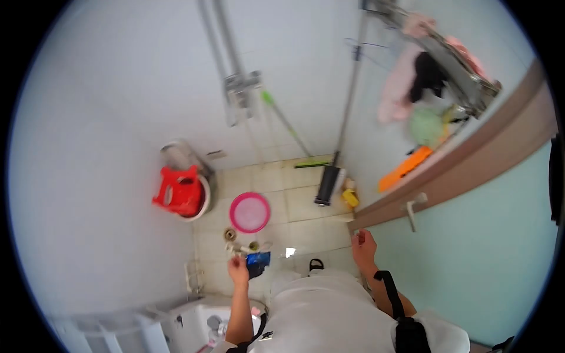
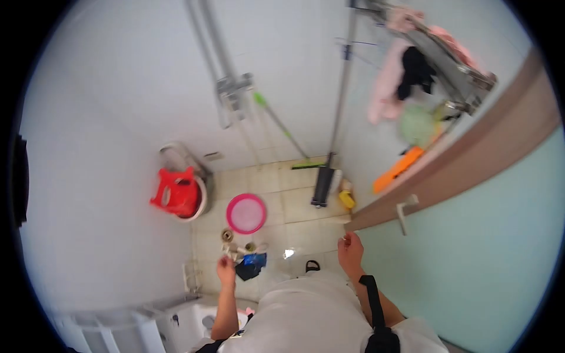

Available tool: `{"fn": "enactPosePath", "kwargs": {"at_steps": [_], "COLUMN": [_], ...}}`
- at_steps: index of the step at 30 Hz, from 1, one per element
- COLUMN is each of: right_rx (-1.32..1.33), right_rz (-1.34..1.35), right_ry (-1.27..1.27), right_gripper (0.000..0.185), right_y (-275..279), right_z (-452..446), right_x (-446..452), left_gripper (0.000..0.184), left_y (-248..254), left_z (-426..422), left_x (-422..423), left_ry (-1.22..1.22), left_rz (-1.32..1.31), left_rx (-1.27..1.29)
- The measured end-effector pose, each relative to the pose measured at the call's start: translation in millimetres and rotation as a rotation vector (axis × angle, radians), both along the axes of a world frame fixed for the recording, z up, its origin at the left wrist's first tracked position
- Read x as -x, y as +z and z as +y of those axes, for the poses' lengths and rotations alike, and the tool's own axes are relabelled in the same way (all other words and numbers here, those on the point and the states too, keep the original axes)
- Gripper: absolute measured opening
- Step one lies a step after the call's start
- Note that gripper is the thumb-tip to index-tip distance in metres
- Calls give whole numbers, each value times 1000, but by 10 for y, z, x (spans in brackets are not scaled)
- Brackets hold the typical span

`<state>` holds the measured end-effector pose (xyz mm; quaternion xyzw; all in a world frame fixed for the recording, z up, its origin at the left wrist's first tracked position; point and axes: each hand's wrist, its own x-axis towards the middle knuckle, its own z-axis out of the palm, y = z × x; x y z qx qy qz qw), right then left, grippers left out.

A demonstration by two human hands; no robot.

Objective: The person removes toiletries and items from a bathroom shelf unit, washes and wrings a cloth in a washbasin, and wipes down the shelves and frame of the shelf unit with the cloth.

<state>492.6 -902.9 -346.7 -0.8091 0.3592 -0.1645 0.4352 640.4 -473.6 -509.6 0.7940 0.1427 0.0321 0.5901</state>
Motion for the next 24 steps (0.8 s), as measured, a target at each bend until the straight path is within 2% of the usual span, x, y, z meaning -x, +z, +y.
{"fn": "enactPosePath", "kwargs": {"at_steps": [1, 2, 3, 4, 5, 7, 11, 13, 15, 17, 18, 21, 22, 23, 24], "right_rx": [60, 245, 431, 614, 657, 744, 649, 606, 512, 405, 396, 345, 288, 225, 153], "right_rz": [-76, -151, -219, -280, -238, -142, 230, 281, 319, 313, 299, 163, 87, 139, 193], "right_ry": [-69, -106, -136, -167, -242, -372, -384, -454, -555, -692, -723, -835, -892, -921, -952], "right_gripper": [40, 40, 39, 39, 42, 47, 53, 50, 46, 42, 40, 34, 32, 31, 30], "right_y": [221, 464, 671, 792, 883, 1052, 538, 564, 549, 558, 613, 724, 740, 717, 657], "right_z": [-131, -291, -385, -520, -603, -773, -1166, -1198, -1119, -1190, -1117, -972, -862, -767, -671], "right_x": [112, 225, 372, 485, 513, 495, 467, 295, 162, 50, 41, -134, -181, -159, -110], "left_gripper": [13, 17, 30, 33, 38, 33, 43, 48, 58, 59, 59, 64, 64, 63, 60], "left_y": [1006, 1749, 2502, 3228, 3832, 4668, 5333, 5600, 5778, 5792, 5656, 5526, 5442, 5338, 5219], "left_z": [-605, -1133, -1593, -1984, -2235, -2499, -2633, -2926, -3064, -2997, -3189, -3681, -3690, -3722, -3945], "left_x": [-369, -673, -792, -823, -878, -802, -1024, -1359, -1722, -2191, -2246, -2611, -2733, -2850, -2864], "left_ry": [-159, -261, -327, -475, -646, -746, -752, -946, -1239, -1332, -1055, -1064, -1225, -1381, -1502], "left_rz": [-83, -170, -278, -466, -798, -1183, -1427, -1475, -1402, -1297, -1416, -1398, -1333, -1270, -1203], "left_rx": [148, 258, 387, 312, 267, 100, 249, 545, 820, 538, 450, 728, 638, 537, 555]}}
